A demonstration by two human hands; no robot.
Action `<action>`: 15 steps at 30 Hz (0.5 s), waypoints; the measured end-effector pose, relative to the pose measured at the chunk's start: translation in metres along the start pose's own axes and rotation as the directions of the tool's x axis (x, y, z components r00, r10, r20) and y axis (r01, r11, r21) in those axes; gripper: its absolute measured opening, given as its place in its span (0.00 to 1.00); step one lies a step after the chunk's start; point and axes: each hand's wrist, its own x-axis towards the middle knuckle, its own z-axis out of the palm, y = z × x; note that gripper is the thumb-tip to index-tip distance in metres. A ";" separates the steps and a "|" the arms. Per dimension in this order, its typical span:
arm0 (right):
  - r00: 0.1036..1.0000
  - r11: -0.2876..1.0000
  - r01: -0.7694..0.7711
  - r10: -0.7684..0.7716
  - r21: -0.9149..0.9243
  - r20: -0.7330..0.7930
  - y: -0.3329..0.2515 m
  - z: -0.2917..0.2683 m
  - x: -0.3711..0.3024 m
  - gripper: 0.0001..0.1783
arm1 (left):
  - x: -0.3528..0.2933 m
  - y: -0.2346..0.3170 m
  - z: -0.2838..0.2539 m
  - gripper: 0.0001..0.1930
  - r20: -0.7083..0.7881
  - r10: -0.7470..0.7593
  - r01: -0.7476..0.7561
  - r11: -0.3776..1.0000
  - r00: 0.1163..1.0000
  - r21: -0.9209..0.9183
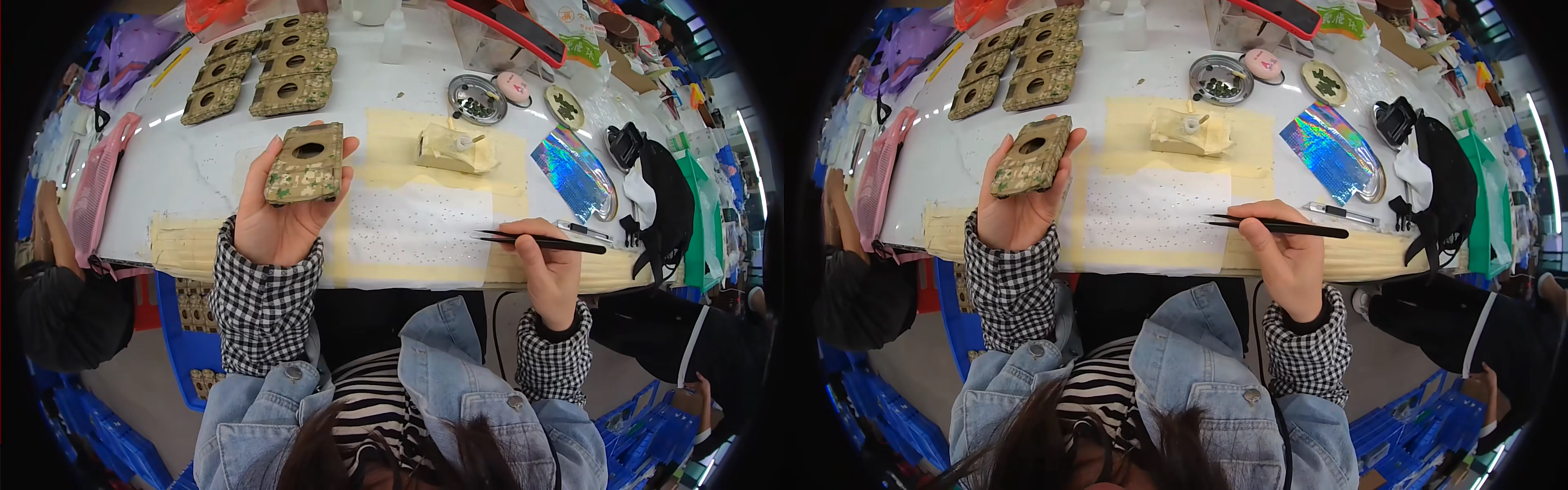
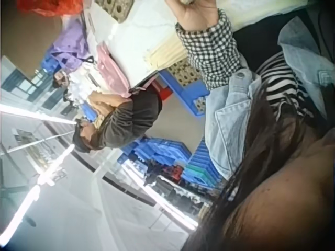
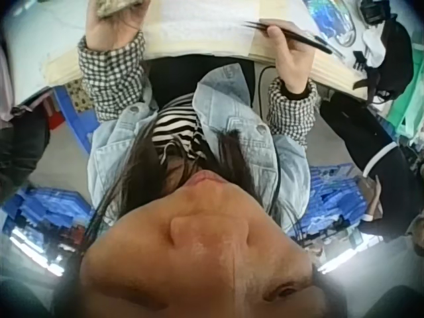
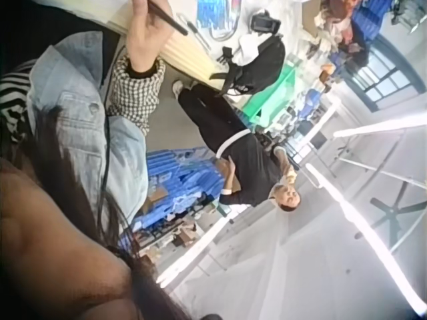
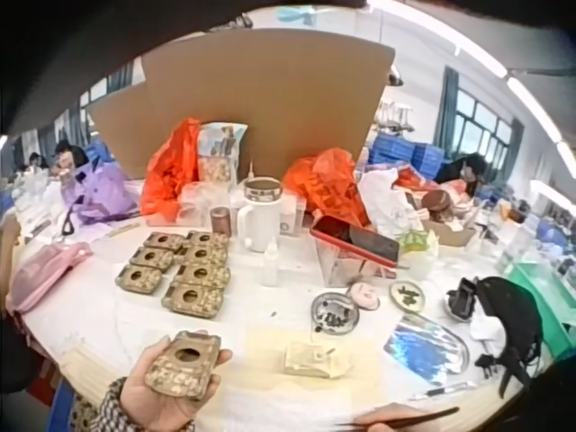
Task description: Applying detailed camouflage patterns to a toy tank hull using a small brush.
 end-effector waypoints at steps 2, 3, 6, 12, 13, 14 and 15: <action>0.998 0.996 -0.067 0.068 0.060 -0.008 0.002 0.007 0.003 0.09 | 0.001 -0.001 0.000 0.27 0.002 -0.008 0.008 1.000 1.000 0.020; 0.995 0.991 -0.100 0.101 0.090 -0.010 0.003 0.009 0.004 0.09 | 0.002 -0.001 0.000 0.27 -0.004 -0.011 0.011 0.999 1.000 0.033; 0.993 0.992 -0.116 0.116 0.043 -0.019 0.005 0.010 0.005 0.10 | 0.002 -0.002 0.002 0.28 -0.010 -0.008 0.008 0.998 1.000 0.068; 0.992 0.992 -0.122 0.122 -0.018 -0.024 0.004 0.012 0.005 0.09 | 0.002 -0.003 0.002 0.28 -0.003 0.007 -0.007 0.996 1.000 0.093; 0.993 0.993 -0.116 0.116 -0.022 -0.020 0.004 0.012 0.006 0.09 | 0.002 -0.003 0.002 0.28 0.002 0.008 -0.008 0.996 1.000 0.093; 0.993 0.993 -0.113 0.113 -0.024 -0.020 0.004 0.012 0.006 0.09 | 0.002 -0.003 0.002 0.28 0.004 0.009 -0.009 0.995 1.000 0.096; 0.994 0.994 -0.110 0.110 -0.026 -0.021 0.005 0.012 0.006 0.09 | 0.002 -0.003 0.002 0.28 0.007 0.009 -0.010 0.995 1.000 0.100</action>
